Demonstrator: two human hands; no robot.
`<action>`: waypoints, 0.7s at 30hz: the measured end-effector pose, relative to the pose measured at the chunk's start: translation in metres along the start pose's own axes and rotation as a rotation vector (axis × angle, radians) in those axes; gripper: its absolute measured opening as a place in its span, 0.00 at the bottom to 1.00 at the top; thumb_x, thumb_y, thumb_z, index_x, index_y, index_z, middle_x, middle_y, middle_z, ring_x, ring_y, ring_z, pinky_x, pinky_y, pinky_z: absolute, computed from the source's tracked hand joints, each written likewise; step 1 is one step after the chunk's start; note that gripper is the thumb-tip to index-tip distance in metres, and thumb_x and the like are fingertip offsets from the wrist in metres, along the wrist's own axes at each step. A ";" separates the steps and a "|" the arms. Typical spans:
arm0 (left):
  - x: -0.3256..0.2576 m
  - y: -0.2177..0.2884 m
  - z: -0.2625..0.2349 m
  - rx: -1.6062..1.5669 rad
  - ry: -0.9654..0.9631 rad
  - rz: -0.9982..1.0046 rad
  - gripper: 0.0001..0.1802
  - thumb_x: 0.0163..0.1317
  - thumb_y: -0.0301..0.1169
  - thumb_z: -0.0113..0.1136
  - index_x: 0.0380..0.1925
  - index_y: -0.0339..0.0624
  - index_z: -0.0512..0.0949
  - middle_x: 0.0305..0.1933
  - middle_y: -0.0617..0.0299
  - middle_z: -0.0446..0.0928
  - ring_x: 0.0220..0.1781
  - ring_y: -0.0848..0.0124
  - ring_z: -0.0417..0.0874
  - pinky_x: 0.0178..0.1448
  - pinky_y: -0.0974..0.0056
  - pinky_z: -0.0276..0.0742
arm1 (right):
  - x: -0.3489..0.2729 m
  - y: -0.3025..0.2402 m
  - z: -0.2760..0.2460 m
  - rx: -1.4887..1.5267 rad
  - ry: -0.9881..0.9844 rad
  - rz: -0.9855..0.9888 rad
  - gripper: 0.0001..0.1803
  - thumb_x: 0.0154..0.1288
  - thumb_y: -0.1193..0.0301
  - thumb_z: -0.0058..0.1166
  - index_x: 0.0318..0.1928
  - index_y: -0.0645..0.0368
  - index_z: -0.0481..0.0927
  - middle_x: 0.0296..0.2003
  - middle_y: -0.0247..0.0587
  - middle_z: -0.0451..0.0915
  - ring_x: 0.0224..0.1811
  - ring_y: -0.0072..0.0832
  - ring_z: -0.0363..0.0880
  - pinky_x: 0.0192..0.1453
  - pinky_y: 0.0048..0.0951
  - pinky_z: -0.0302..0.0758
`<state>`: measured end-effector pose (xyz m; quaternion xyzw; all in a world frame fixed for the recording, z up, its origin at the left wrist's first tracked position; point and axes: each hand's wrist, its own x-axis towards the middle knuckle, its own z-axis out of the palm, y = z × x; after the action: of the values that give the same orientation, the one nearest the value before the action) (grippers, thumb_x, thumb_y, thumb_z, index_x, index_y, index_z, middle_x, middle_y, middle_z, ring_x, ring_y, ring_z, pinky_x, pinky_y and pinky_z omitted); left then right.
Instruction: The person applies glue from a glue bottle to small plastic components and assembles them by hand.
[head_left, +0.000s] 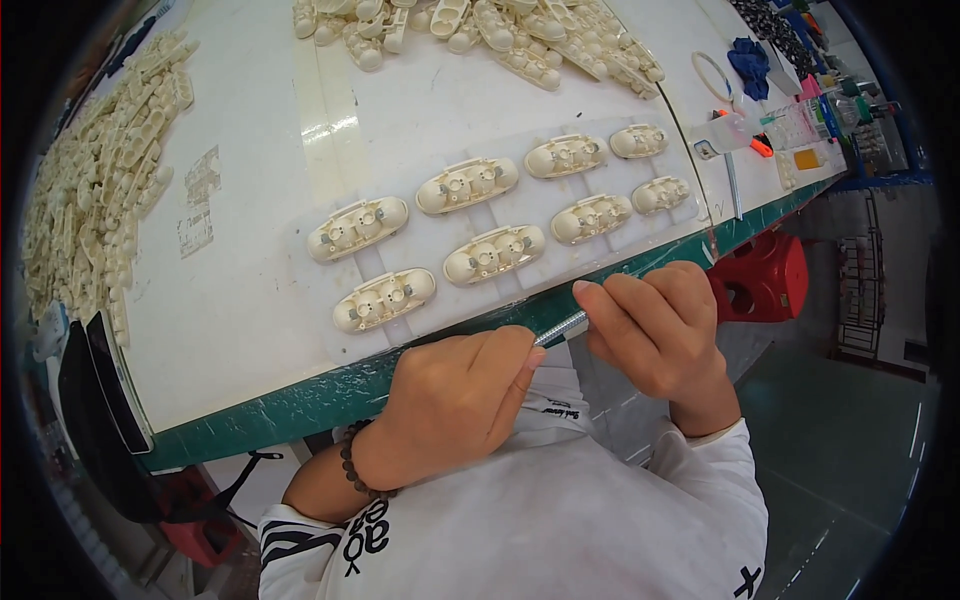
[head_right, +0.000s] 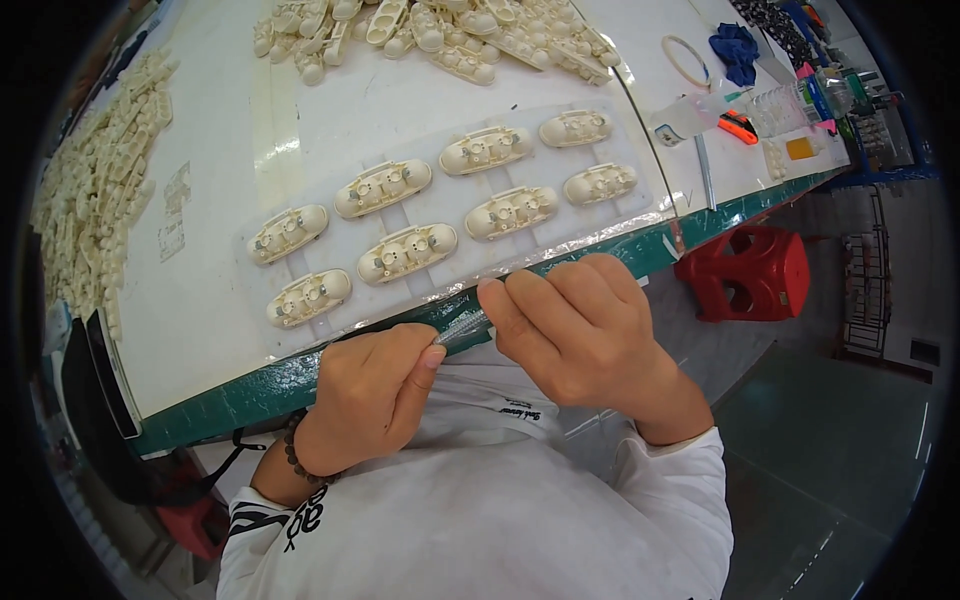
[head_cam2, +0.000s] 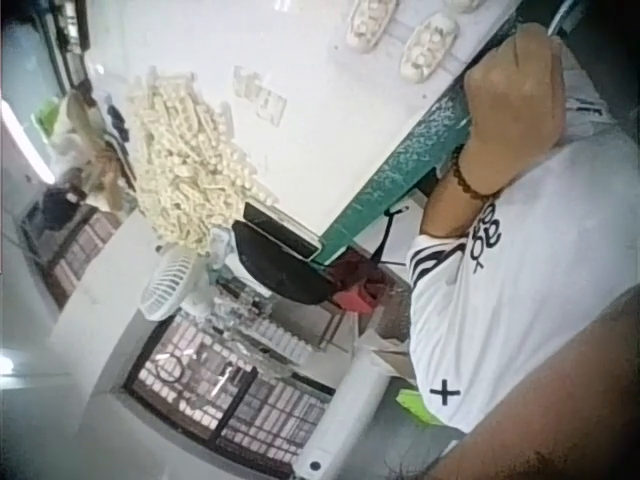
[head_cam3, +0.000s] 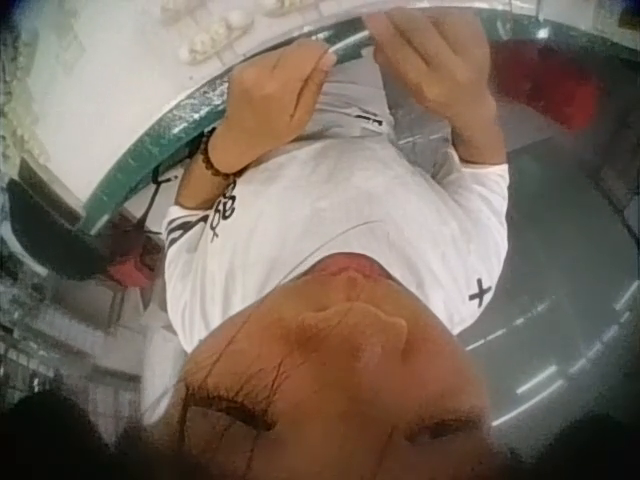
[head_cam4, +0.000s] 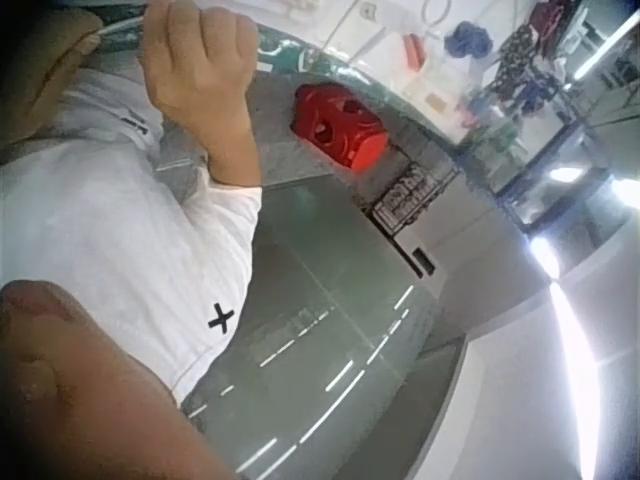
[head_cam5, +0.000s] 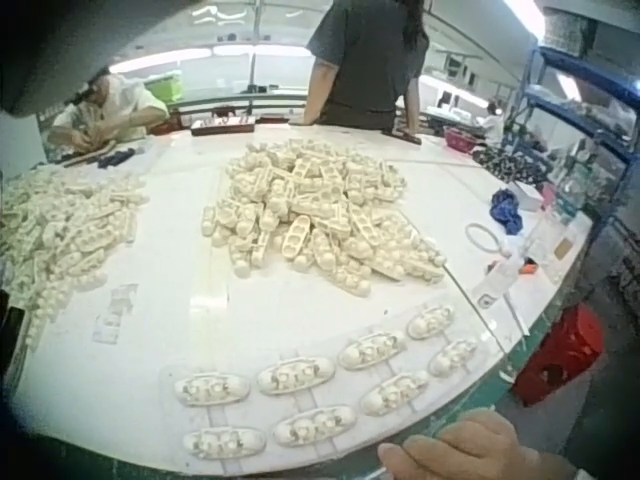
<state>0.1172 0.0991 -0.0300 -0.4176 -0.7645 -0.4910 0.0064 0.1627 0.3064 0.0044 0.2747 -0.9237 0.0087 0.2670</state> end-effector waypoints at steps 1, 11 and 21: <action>0.000 0.000 0.000 0.003 0.002 -0.003 0.07 0.61 0.26 0.59 0.27 0.38 0.72 0.17 0.58 0.69 0.16 0.61 0.73 0.19 0.60 0.68 | 0.000 -0.001 0.000 0.040 -0.006 0.028 0.21 0.37 0.76 0.61 0.40 0.60 0.83 0.32 0.34 0.78 0.31 0.29 0.70 0.32 0.31 0.67; 0.000 0.000 0.000 -0.016 -0.003 0.006 0.07 0.61 0.26 0.60 0.28 0.37 0.72 0.18 0.57 0.70 0.17 0.61 0.74 0.20 0.60 0.68 | -0.003 0.001 0.006 0.094 0.067 0.042 0.22 0.33 0.75 0.60 0.37 0.63 0.82 0.31 0.36 0.78 0.29 0.30 0.69 0.31 0.30 0.65; 0.000 0.000 -0.004 -0.050 -0.007 -0.007 0.05 0.61 0.25 0.59 0.30 0.36 0.73 0.18 0.57 0.70 0.17 0.61 0.73 0.20 0.60 0.67 | 0.000 0.040 0.014 0.088 0.065 0.390 0.15 0.53 0.83 0.55 0.44 0.63 0.83 0.33 0.40 0.78 0.35 0.33 0.71 0.37 0.32 0.68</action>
<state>0.1155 0.0960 -0.0281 -0.4166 -0.7536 -0.5084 -0.0085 0.1350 0.3383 -0.0026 0.1014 -0.9490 0.1093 0.2777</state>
